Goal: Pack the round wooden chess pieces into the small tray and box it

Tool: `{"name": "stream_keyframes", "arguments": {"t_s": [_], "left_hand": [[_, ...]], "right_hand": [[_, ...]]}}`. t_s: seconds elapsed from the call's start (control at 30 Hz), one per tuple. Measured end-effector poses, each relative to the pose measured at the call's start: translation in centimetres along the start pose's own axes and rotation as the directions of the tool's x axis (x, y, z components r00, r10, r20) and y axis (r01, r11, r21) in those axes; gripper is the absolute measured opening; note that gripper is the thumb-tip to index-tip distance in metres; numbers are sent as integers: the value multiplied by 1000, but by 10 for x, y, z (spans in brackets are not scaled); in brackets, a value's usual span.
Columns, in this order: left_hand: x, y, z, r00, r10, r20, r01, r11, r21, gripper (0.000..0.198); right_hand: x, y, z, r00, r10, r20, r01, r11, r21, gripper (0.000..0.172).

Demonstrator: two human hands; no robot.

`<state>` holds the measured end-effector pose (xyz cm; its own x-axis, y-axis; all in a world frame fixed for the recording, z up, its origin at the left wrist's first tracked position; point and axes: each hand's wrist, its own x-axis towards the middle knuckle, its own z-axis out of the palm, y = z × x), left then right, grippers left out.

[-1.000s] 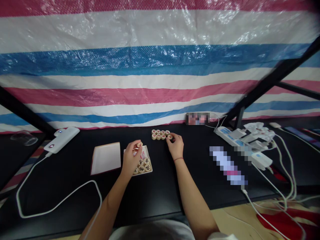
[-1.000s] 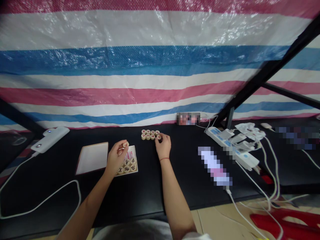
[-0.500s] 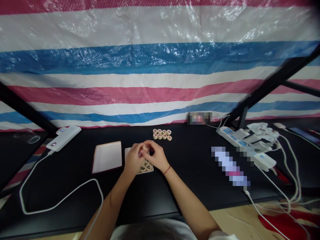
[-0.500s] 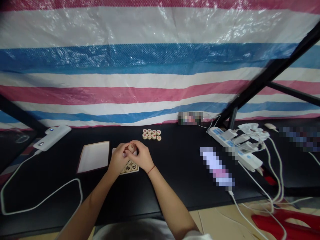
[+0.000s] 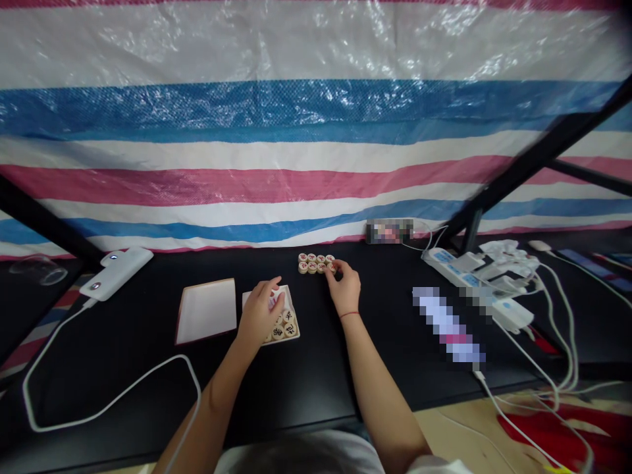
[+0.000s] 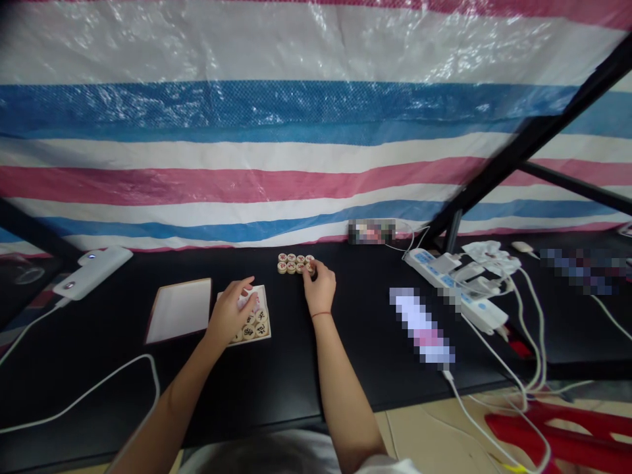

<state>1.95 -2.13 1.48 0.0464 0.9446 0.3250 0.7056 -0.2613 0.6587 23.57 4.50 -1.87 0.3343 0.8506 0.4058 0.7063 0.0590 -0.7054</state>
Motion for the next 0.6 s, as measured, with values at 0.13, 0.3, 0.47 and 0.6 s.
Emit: {"name": "stream_keyframes", "arguments": {"t_s": [0.13,0.3,0.47,0.6], "left_hand": [[0,1,0,1000,-14,19,15,1000,-23,31],[-1,0,0,999,-16,33,16,1000,-23,31],[-1,-2,1,1000,-4,21,4,1000,-19,30],[-2,-5,4,1000,17,6,-17,1000,-24,30]], "right_hand": [[0,7,3,997,55,60,-47,991,-129,25],[0,6,4,995,70,69,-61,990,-127,22],[1,8,1,997,53,56,-43,985,-167,19],[0,7,1,993,83,81,-62,970,-237,20]]}}
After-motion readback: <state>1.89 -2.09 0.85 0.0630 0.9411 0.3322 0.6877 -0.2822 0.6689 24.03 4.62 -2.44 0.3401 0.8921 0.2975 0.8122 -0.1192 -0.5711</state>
